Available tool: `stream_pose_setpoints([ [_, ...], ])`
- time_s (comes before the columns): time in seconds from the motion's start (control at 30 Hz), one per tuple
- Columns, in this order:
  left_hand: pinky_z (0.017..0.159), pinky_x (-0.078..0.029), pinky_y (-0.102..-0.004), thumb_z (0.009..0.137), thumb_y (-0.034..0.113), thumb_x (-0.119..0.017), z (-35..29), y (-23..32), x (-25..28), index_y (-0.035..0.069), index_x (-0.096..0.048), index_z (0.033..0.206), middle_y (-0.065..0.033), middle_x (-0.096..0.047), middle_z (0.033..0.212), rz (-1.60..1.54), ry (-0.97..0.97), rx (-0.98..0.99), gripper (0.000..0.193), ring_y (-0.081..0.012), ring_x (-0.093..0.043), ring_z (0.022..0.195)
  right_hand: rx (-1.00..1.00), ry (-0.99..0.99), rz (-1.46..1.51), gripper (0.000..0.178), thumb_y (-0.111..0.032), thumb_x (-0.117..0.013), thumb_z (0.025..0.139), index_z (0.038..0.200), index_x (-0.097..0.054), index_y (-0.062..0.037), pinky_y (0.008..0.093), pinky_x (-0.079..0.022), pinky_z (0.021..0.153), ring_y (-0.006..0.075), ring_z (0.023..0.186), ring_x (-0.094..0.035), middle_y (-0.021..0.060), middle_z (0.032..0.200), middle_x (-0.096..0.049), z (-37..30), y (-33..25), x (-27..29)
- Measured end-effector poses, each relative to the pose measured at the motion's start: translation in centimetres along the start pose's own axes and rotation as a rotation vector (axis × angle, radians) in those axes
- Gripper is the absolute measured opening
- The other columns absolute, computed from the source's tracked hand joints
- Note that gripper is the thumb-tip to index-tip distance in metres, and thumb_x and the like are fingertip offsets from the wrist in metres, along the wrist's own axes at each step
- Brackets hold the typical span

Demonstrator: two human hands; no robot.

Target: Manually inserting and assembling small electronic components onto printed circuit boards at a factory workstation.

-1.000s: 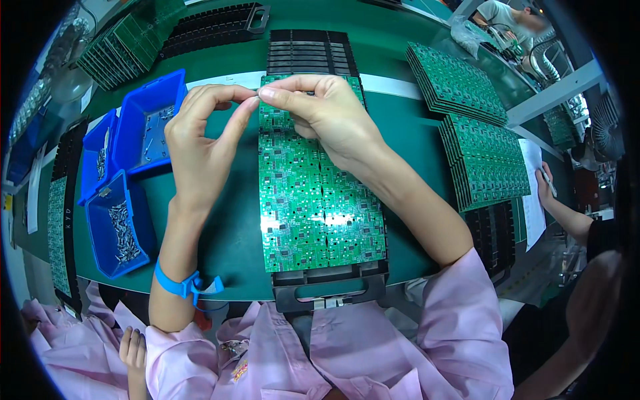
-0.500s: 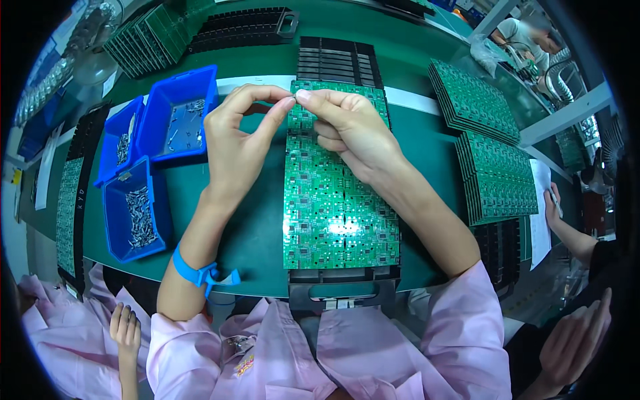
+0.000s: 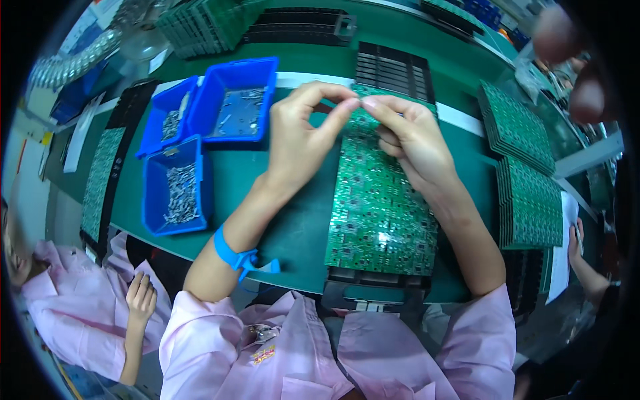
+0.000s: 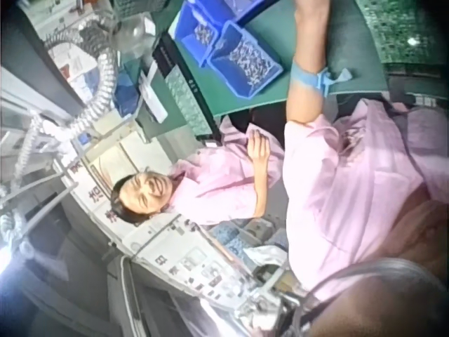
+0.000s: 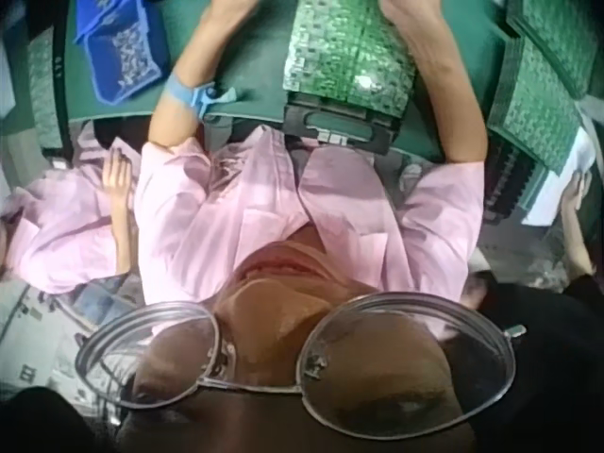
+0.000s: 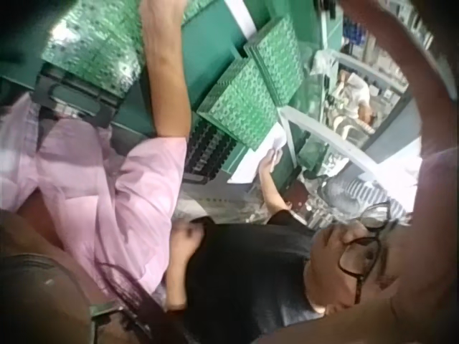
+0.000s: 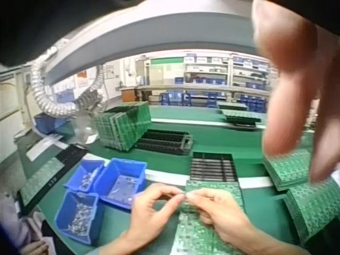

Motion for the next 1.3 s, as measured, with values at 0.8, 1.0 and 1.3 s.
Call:
stream_pose_setpoints([
  [0.8, 0.058, -0.043, -0.0192, 0.074, 0.007, -0.059, -1.9, 0.4, -0.4, 0.0, -0.061, 0.081, -0.0047, -0.061, 0.075, -0.225, -0.129, 0.136, 0.01, -0.0087, -0.053, 0.064, -0.007, 0.229, -0.194, 0.015, -0.015, -0.057, 0.08, 0.087, -0.058, -0.0009, 0.0132, -0.014, 0.036, -0.0024, 0.043, -0.024, -0.0082, 0.053, -0.037, -2.9, -0.6, -0.6],
  [1.0, 0.063, -0.044, -0.0201, 0.074, 0.005, -0.059, -0.7, 0.1, -1.2, 0.0, -0.061, 0.082, -0.0047, -0.061, 0.079, -0.347, -0.17, 0.192, 0.01, -0.0099, -0.053, 0.066, 0.054, 0.234, -0.24, 0.015, -0.012, -0.056, 0.079, 0.086, -0.058, 0.0001, 0.0134, -0.015, 0.038, -0.0013, 0.043, -0.024, -0.0072, 0.053, -0.036, -2.3, -1.1, 0.9],
  [1.3, 0.057, -0.042, -0.0213, 0.073, 0.006, -0.056, -0.9, -0.4, -1.0, -0.002, -0.06, 0.078, -0.0042, -0.06, 0.071, -0.011, -0.446, 0.184, 0.01, -0.01, -0.05, 0.06, 0.338, 0.024, -1.361, 0.034, -0.026, -0.054, 0.077, 0.056, -0.054, 0.0007, 0.0286, -0.033, 0.041, 0.0139, 0.039, -0.036, 0.0038, 0.047, -0.043, 0.1, -2.3, 4.4],
])
Point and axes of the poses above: each hand's wrist, its own z-axis towards the middle knuckle, its own x-axis out of the back of the hand, y = z × x, the point moved 4 cm from there along z, towards the middle knuckle
